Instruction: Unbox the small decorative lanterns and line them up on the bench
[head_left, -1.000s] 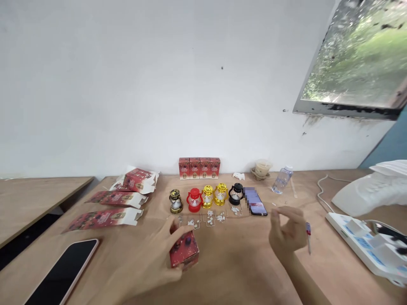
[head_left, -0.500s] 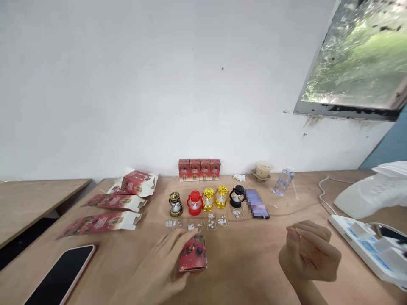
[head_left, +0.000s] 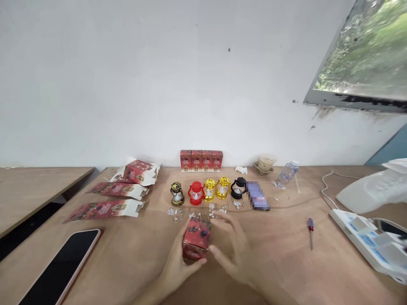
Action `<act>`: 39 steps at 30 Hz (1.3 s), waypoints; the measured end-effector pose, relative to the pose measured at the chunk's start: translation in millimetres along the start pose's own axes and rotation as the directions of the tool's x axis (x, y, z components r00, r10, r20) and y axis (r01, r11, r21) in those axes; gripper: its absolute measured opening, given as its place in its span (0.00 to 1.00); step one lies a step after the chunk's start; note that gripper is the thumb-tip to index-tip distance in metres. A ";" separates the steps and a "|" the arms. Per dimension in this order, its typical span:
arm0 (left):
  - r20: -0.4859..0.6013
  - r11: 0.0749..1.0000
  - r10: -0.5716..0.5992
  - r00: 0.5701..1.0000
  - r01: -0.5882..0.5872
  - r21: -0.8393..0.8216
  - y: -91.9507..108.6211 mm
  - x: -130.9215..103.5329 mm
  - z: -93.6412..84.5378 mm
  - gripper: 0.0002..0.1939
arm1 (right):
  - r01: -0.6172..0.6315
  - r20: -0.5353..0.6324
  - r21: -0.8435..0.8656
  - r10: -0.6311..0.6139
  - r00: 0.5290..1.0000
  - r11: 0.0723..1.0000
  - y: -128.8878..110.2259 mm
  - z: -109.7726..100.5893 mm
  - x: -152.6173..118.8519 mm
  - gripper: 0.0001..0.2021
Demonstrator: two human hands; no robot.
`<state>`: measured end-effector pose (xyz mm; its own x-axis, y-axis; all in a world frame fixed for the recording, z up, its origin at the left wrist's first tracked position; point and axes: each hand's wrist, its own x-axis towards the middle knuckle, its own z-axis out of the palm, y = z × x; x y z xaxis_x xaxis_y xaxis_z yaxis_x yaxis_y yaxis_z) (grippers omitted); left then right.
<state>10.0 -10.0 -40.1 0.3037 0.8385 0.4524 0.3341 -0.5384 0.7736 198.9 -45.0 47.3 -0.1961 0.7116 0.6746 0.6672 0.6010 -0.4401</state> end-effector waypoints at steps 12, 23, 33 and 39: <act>0.102 0.642 0.536 0.838 -0.484 0.595 26.1 14.5 -36.1 0.39 | -0.374 0.220 0.462 0.304 0.927 0.804 10.3 19.7 -2.8 0.17; 0.089 0.570 0.466 0.880 -0.375 0.731 7.9 13.7 -41.2 0.25 | -0.451 0.108 0.368 0.445 0.889 0.813 29.6 55.3 -33.5 0.18; 0.063 0.635 0.425 0.903 -0.347 0.690 3.3 11.2 -47.5 0.21 | -0.501 -0.073 0.343 0.554 0.829 0.795 46.1 48.7 -34.2 0.15; 0.045 0.668 0.462 0.886 -0.381 0.640 5.2 12.1 -50.5 0.23 | -0.515 -0.031 0.552 0.633 0.773 0.656 53.9 46.8 -30.4 0.16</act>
<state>-29.7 1.6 -8.2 0.4633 0.4902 0.7383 0.6784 -0.7322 0.0605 207.1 -17.2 -24.7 0.2929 0.9198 0.2612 0.1419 0.2283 -0.9632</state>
